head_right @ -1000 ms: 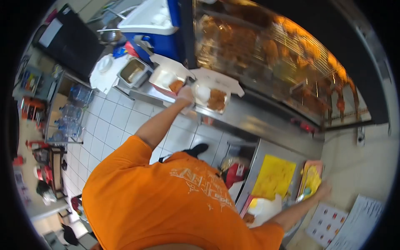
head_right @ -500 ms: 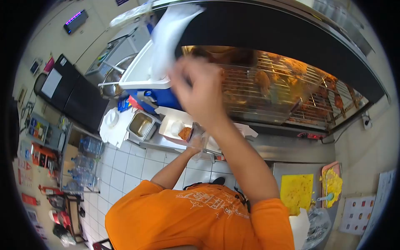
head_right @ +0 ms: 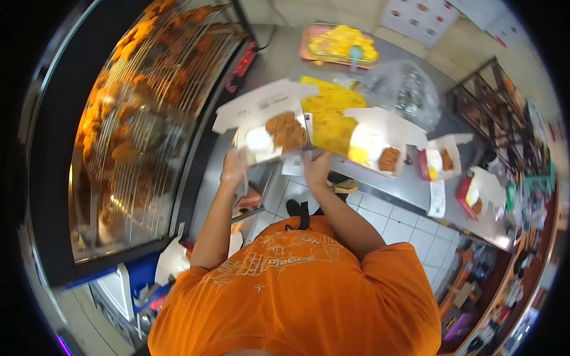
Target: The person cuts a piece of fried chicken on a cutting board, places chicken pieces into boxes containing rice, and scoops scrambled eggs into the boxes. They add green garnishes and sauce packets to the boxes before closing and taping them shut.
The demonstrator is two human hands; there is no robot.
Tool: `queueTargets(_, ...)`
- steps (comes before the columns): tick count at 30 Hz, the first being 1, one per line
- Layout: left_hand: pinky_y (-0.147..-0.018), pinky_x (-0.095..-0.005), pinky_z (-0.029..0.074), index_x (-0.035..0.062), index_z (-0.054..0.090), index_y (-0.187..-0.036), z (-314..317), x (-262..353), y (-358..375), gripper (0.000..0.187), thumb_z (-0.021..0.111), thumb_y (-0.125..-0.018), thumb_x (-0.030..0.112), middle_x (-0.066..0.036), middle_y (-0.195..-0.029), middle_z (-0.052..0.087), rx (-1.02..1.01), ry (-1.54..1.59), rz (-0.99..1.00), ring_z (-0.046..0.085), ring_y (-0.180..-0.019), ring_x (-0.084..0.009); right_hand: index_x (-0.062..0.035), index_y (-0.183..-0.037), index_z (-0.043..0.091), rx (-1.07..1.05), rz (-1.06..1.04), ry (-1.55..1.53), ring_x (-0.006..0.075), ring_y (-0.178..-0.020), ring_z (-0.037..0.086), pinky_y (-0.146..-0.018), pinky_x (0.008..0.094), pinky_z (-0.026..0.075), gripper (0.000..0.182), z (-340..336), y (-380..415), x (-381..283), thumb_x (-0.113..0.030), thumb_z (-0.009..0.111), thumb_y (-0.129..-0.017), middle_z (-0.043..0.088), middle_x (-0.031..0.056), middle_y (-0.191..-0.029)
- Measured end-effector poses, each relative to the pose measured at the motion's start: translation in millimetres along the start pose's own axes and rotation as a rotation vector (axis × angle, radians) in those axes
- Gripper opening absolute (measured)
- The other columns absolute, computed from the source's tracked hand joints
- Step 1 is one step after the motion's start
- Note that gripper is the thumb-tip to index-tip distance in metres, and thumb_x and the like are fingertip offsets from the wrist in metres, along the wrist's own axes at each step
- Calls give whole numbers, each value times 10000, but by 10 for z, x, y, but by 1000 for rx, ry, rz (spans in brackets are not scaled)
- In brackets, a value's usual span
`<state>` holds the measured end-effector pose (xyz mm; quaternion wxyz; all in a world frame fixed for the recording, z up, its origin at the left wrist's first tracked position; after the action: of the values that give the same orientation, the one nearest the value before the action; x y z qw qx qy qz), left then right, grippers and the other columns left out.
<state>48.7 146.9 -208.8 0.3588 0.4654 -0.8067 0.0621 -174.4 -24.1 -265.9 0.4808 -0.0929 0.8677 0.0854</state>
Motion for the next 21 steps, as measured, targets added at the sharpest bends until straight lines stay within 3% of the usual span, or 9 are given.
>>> queueTargets(4, -854, -513, 516, -68, 632, -925, 494, 883, -623, 340, 564, -966, 262, -299, -977, 673, -25, -158, 197, 652, -954, -470, 12, -1016, 491, 27, 127, -416, 284, -788, 590, -754, 393, 496, 532, 109, -47, 53, -342, 833, -815, 579, 142, -837)
queueTargets(6, -869, -519, 518, -75, 641, -969, 646, 1005, -799, 351, 570, -964, 269, -308, -992, 670, -27, -267, 277, 645, -970, -483, 29, -1066, 493, 83, -171, -227, 278, -874, 598, -830, 378, 488, 517, 37, -31, -92, -315, 808, -845, 599, 159, -916)
queueTargets(8, -870, -526, 521, -81, 646, -1013, 744, 905, -988, 375, 570, -964, 283, -316, -1000, 668, 68, -328, 323, 641, -973, -493, 2, -1105, 531, -76, -530, -43, 251, -984, 608, -899, 355, 475, 427, -1001, 107, -1027, -246, 782, -863, 627, 154, -1016)
queueTargets(10, -872, -532, 519, -79, 646, -1056, 774, 802, -1089, 422, 556, -972, 324, -325, -1014, 665, 22, -236, 293, 642, -966, -500, -54, -1119, 601, -332, -526, -55, 228, -1010, 638, -905, 357, 487, 336, -1892, -330, -1448, -179, 766, -854, 665, 100, -1045)
queueTargets(11, -873, -534, 518, -78, 646, -1077, 765, 757, -1105, 446, 549, -976, 345, -330, -1021, 664, 2, -194, 273, 643, -962, -503, -73, -1020, 672, -220, -618, -119, 218, -934, 683, -838, 372, 523, 217, -2179, -922, -1282, -130, 760, -830, 701, 44, -974)
queueTargets(14, -887, -535, 511, -70, 648, -1090, 619, 936, -1019, 508, 523, -987, 412, -334, -1038, 662, -67, -288, 190, 644, -980, -498, -50, -924, 742, -302, -499, 657, 357, -880, 717, -778, 447, 569, 191, -2687, -2620, -991, -215, 726, -830, 735, 181, -968)
queueTargets(16, -869, -517, 514, -59, 639, -1127, 537, 1050, -936, 450, 525, -987, 354, -311, -1047, 677, -90, -306, 168, 661, -972, -477, -57, -920, 755, -389, -804, 961, 349, -829, 720, -797, 467, 569, 204, -2344, -3356, -252, -214, 759, -789, 739, 169, -897)
queueTargets(19, -837, -469, 527, -45, 609, -1222, 380, 828, -884, 454, 536, -989, 338, -265, -1124, 686, -47, -378, 184, 690, -953, -412, -75, -920, 767, -374, -1135, 1168, 348, -835, 718, -807, 474, 569, 207, -2107, -3524, -84, -213, 768, -765, 740, 160, -865)
queueTargets(21, -808, -423, 533, -23, 576, -1302, 254, 727, -649, 484, 546, -992, 347, -223, -1199, 677, 41, -268, 81, 702, -939, -342, -89, -899, 771, -525, -998, 1063, 343, -843, 716, -784, 468, 570, 201, -2091, -3660, -153, -224, 777, -750, 738, 158, -859)
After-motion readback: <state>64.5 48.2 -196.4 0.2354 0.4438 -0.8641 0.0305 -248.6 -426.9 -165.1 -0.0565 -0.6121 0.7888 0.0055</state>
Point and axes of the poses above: each hand's wrist, its own y-axis away from the middle knuckle, its own z-axis out of the palm, x = y × z, the point moved 4 cm from there along -y, towards the middle knuckle
